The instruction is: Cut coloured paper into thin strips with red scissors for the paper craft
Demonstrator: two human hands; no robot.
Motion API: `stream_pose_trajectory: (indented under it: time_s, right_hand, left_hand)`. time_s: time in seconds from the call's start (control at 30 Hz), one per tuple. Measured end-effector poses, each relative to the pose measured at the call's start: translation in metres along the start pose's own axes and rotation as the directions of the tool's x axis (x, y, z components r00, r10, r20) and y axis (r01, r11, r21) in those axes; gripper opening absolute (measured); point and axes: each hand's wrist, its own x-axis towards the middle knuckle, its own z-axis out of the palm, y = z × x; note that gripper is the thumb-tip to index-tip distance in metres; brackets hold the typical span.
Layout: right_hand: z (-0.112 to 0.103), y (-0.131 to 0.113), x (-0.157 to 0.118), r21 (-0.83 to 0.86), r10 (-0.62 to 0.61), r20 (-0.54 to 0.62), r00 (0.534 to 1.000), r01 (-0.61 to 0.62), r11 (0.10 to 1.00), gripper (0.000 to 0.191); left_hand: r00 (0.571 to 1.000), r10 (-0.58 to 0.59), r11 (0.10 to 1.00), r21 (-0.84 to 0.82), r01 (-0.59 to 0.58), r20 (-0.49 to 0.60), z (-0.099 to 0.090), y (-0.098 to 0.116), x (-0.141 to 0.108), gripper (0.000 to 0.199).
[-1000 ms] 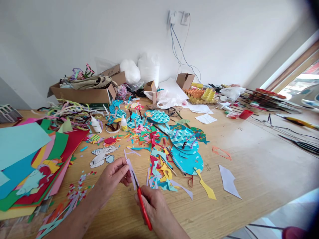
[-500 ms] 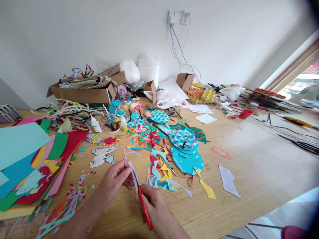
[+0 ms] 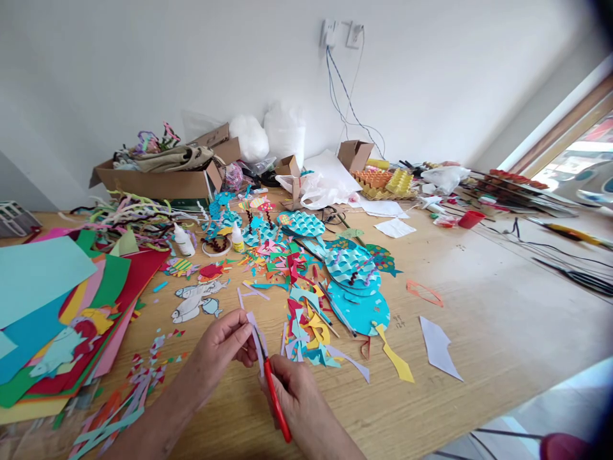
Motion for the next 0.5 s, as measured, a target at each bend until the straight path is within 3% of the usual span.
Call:
stream_pose_trajectory:
  time_s: [0.5]
  right_hand:
    - [-0.0001,-0.0008,0.0011,-0.090,-0.085,-0.045,0.995,0.081,0.993,0.033]
  left_hand:
    - [0.998,-0.064,0.994,-0.083,0.065,0.012,0.0025,-0.0005,-0.0045,0.020]
